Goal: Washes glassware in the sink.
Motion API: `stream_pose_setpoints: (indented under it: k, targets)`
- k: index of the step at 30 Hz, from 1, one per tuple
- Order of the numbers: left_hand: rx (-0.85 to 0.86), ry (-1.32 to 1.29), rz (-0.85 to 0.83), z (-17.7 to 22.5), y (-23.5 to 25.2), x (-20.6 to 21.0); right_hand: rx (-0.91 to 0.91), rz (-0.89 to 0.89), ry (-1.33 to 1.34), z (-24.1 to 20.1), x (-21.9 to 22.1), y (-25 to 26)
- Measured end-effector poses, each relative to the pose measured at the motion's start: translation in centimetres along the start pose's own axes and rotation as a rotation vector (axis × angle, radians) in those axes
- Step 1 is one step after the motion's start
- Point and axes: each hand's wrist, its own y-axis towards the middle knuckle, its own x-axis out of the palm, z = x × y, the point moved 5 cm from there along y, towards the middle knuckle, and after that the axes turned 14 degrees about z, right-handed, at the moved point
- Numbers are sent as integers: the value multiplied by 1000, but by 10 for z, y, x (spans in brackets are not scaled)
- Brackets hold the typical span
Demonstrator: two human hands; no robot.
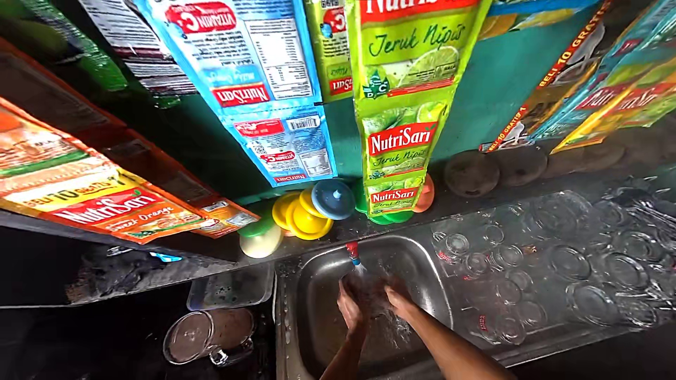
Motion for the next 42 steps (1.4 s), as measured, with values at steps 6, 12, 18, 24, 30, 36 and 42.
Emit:
stream_pose_setpoints:
  k: [6,12,18,24,30,36,42]
  targets:
    - [-182,20,133,10,11,-18,111,-35,34,1,27,-10]
    - [-397,-60,162,-9,14,-12,-10,-46,-106,-3,25,-30]
    - [-382,-47,-197,-18,0,29,-502,156,-604,-26,-20,-25]
    - [-1176,-855,-492,-1,-6,41,-1060,46,-844,-16,-36,-46]
    - [-1003,-799,-348,-42,10,35,-440,-155,-449,-3,-4,-20]
    - [-998,-573,-542,-64,-2,24,71,-21,249,-1,1,-17]
    - [-1113,-584,-687,-10,-5,24,-804,-168,-868,-13,5,-58]
